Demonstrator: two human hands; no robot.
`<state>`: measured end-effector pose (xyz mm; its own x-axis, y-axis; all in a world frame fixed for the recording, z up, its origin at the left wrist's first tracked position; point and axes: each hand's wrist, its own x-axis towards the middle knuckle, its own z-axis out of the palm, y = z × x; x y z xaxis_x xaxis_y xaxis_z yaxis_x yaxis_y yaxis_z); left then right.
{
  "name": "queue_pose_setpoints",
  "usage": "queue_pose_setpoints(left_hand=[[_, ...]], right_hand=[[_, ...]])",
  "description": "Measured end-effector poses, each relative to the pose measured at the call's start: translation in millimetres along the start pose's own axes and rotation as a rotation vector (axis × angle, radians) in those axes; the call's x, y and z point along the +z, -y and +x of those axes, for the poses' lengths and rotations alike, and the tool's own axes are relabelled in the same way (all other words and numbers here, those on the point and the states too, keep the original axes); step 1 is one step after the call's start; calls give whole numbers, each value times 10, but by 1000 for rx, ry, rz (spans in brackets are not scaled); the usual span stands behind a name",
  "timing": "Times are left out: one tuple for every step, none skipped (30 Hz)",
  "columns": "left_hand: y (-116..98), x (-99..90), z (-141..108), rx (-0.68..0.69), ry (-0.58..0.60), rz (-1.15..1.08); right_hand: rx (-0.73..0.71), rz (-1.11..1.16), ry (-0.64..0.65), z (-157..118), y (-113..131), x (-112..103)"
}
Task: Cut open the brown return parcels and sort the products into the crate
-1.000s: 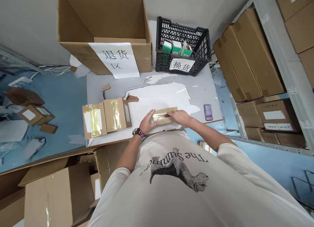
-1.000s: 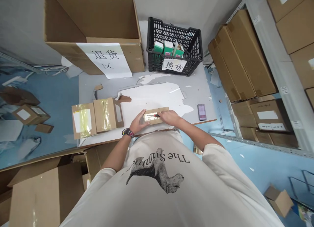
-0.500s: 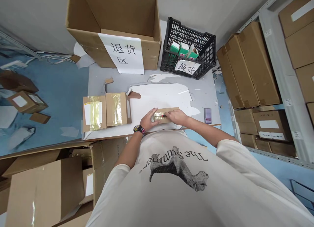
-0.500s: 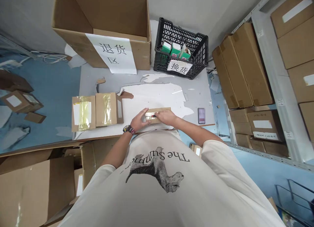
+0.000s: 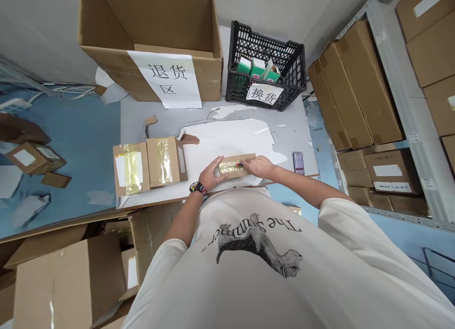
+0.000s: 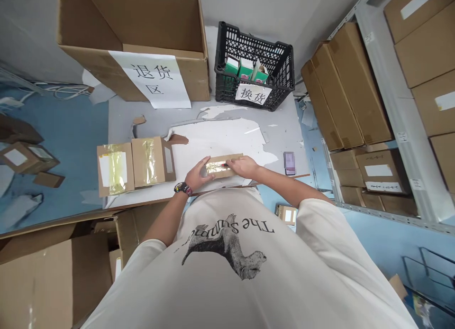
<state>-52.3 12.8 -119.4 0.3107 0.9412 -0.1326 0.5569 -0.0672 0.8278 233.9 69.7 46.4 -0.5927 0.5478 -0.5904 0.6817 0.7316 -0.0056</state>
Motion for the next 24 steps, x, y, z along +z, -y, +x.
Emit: queue_pose_setpoints(left_hand=[[2,2,1,2,2,-1],[2,4,1,5,3,-4],[0,6,1,8,2,-9],[-3,8,1,10,-1,-16],[-9,8,-1,10,-4,-23],[-16,7,-2,8,-6,-28],[-23,6,-4,4,-7,-31],[-31,4,-5,0,-5,-32],[-39,3,-7,-4,-4,-32],[-45,2,-8,-7,-3,-31],[-49,3,-9,-7,-1,-31],[-51,4,-9,-7,-2,-31],[-51,7,-9,-6,-3,-30],[-50,11,-9,-5,-3,-30],[-46,16,-9,-5,-3,-31],[-42,21,-9,-6,-2,-32],[-38,25,-10,-8,0,-34],[-33,29,-10,-8,2,-35],[-28,32,-10,-9,4,-34],[-24,35,-11,-11,5,-34],[-20,36,-11,-13,5,-31],[-17,36,-11,-15,4,-29],[-15,35,-11,-17,4,-27],[-15,33,-11,-19,3,-26]], right_hand=[[5,4,-15,12,32,-2],[5,8,-27,27,66,-10],[-1,11,-34,45,101,-24],[-10,11,-34,66,133,-43],[-22,8,-28,89,163,-66],[-34,4,-16,113,190,-93],[-44,-1,-1,137,213,-123],[-52,-7,12,158,233,-156],[-55,-10,21,177,251,-192],[-57,-12,27,192,266,-229],[-59,-13,30,202,281,-269],[-63,-13,31,208,293,-308],[-69,-12,33,210,304,-346],[-75,-11,35,207,312,-382],[-80,-9,36,202,317,-412],[-80,-8,37,193,317,-435],[-77,-7,36,182,314,-451],[-73,-5,35,170,306,-459],[-69,-4,33,158,295,-459],[-65,-4,34,147,281,-452],[-59,-5,35,139,266,-438],[-55,-6,35,134,250,-420],[-53,-6,34,132,233,-398],[-53,-7,30,132,217,-375]])
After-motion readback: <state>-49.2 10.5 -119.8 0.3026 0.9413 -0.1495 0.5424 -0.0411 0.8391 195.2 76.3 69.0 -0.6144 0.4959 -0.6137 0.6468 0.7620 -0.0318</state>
